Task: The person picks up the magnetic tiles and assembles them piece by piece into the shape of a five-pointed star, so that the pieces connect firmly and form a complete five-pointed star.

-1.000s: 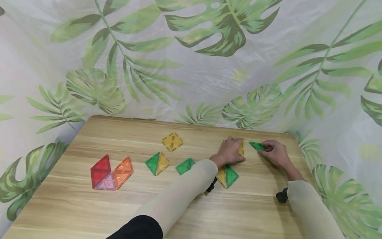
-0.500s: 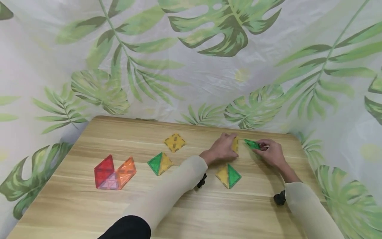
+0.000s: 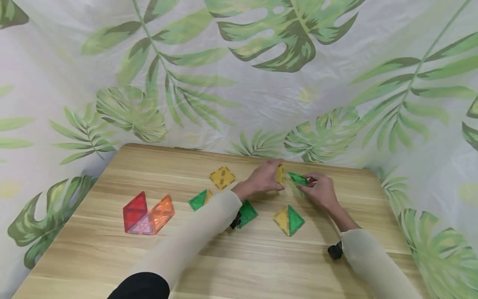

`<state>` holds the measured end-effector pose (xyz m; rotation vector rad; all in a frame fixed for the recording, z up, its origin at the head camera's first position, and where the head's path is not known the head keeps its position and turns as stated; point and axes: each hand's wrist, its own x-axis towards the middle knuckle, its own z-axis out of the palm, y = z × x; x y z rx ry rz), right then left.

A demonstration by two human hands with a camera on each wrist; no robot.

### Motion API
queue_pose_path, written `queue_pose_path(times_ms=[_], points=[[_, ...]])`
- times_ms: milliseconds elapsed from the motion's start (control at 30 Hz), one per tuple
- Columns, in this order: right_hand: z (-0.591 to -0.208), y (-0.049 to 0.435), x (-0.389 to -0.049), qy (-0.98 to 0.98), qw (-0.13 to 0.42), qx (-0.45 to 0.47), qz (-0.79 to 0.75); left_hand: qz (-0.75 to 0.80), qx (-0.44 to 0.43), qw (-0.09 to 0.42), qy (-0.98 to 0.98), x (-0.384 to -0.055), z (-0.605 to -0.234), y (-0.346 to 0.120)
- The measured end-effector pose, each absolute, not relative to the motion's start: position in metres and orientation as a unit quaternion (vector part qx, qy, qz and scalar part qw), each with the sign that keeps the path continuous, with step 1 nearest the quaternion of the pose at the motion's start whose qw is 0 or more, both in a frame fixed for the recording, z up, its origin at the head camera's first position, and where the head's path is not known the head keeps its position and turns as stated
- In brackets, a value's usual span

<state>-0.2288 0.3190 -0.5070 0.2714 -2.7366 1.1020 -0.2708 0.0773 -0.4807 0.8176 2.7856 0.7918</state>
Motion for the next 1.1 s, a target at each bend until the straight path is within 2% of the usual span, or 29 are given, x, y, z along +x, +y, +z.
queue_pose_path(times_ms=[500, 800, 1100], points=[[-0.507, 0.268, -0.218, -0.928, 0.087, 0.065, 0.355, 0.235, 0.269, 0.092, 0.93, -0.26, -0.479, 0.026], [-0.513, 0.248, -0.218, -0.934, 0.088, 0.06, 0.342, 0.225, 0.271, 0.093, 0.931, -0.25, -0.488, 0.01], [-0.516, 0.23, -0.222, -0.945, 0.061, 0.057, 0.316, 0.223, 0.269, 0.098, 0.932, -0.248, -0.499, 0.002]])
